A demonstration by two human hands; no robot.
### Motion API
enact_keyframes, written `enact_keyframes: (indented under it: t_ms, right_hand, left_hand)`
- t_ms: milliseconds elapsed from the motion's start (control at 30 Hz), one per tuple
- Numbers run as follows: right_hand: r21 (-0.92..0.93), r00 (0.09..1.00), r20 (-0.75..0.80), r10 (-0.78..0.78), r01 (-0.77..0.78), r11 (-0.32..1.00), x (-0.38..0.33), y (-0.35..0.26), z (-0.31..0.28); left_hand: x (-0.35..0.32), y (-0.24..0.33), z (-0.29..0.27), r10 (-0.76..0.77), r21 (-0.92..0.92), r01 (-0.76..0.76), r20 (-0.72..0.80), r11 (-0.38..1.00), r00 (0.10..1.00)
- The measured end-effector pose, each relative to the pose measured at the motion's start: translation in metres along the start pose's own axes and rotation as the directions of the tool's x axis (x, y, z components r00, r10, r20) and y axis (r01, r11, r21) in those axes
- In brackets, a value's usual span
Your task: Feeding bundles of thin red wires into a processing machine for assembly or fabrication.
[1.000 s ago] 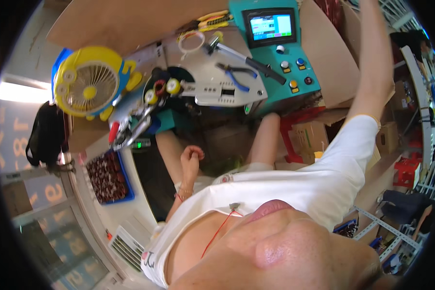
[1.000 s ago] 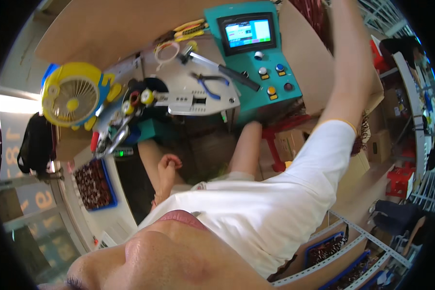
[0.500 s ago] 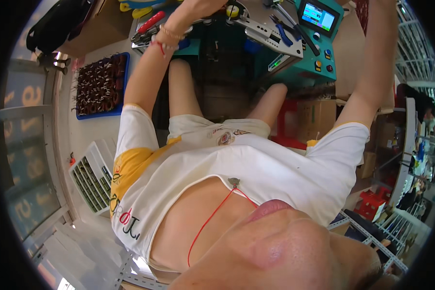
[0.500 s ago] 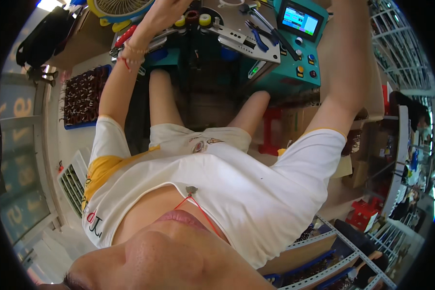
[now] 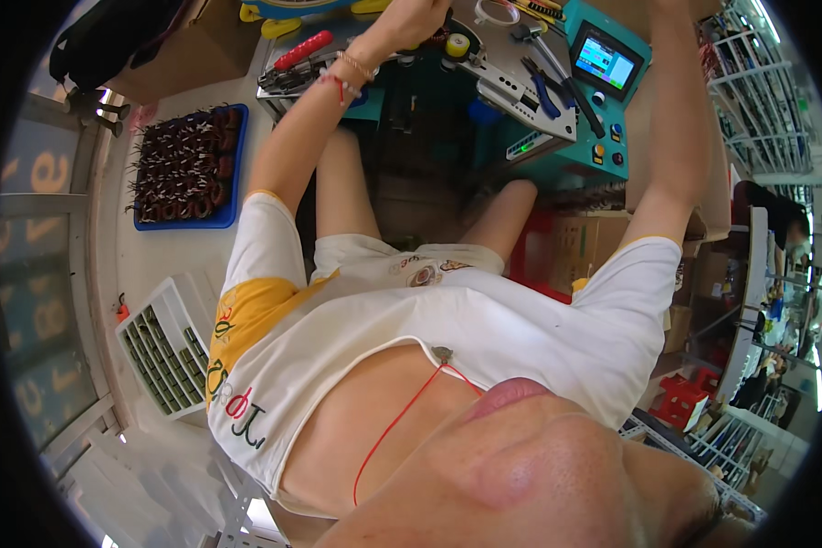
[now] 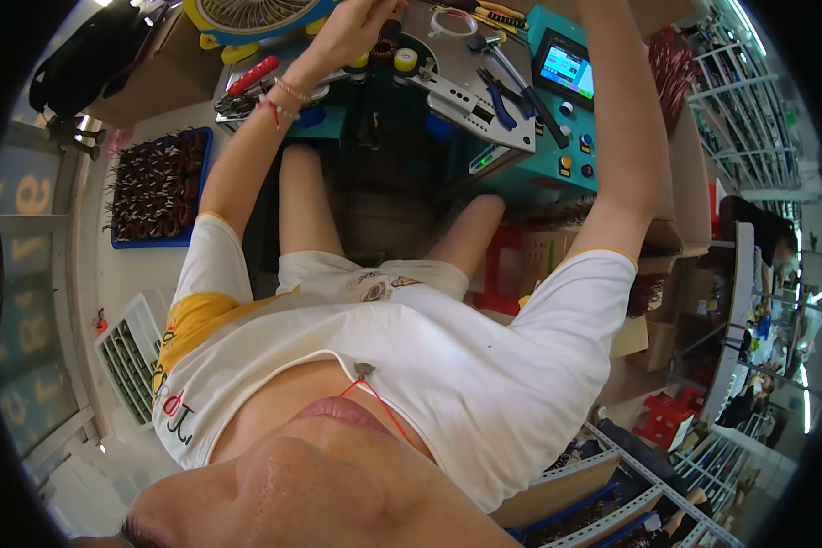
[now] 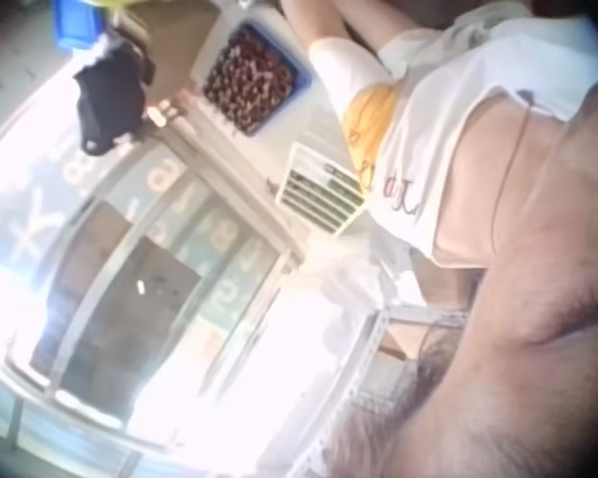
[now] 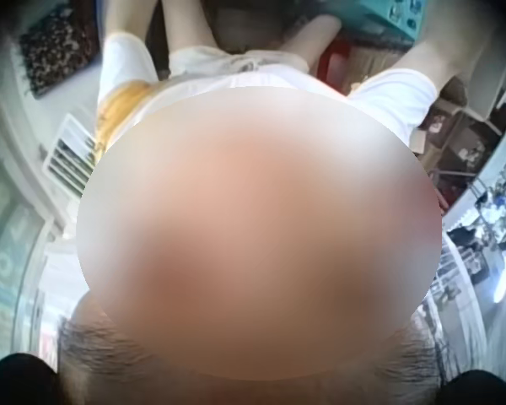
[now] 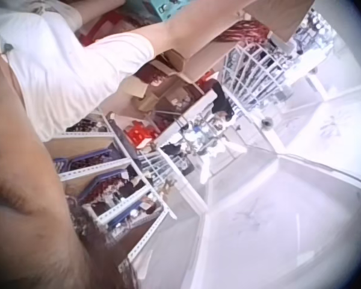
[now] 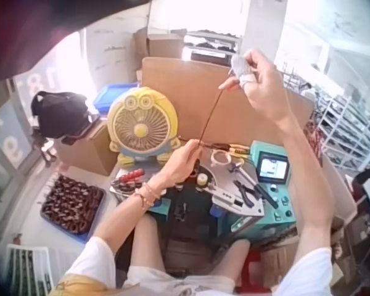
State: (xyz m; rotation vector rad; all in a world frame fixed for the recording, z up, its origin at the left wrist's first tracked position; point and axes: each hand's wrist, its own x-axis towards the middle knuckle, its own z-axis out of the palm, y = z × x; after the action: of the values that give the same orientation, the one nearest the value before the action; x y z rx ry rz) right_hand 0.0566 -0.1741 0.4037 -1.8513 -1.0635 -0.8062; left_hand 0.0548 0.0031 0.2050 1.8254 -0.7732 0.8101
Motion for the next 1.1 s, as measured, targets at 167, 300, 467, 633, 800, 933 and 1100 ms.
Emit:
enact_keyframes:
  t_ms: [167,300,467,633,800,933,1100]
  right_hand:
    - [0.001,0.949,0.159,0.273,-0.277,0.961,-0.070,0.059,0.072]
    - [-0.244,0.913,0.295,0.282,-0.214,0.946,-0.150,0.086,0.091]
    - [-0.352,0.936,0.320,0.149,-0.029,0.936,-0.192,0.116,0.121]
    - [-0.343,0.827,0.416,0.379,-0.243,0.907,-0.195,0.121,0.131]
    - [-0.578,0.584,0.640,0.499,-0.061,0.813,-0.168,0.114,0.114]
    - [-0.534,0.498,0.775,0.389,0.186,0.825,-0.156,0.103,0.111]
    - [-0.516,0.492,0.825,0.277,0.457,0.724,-0.154,0.096,0.125]
  left_hand:
    - [-0.122,-0.017,0.000,-0.267,-0.001,0.271,-0.162,0.963,0.950]
    - [-0.178,-0.039,0.049,-0.562,-0.033,0.563,0.026,0.826,0.827]
    - [-0.180,-0.087,0.082,-0.376,0.188,0.386,-0.091,0.903,0.922]
    - [-0.185,-0.113,0.090,-0.430,-0.053,0.427,-0.078,0.903,0.899]
    - [-0.199,-0.114,0.088,-0.522,-0.093,0.536,0.136,0.839,0.842]
    - [-0.202,-0.127,0.094,-0.455,-0.119,0.463,0.088,0.878,0.886]
    - [-0.232,-0.074,0.106,-0.556,-0.150,0.546,-0.033,0.825,0.831]
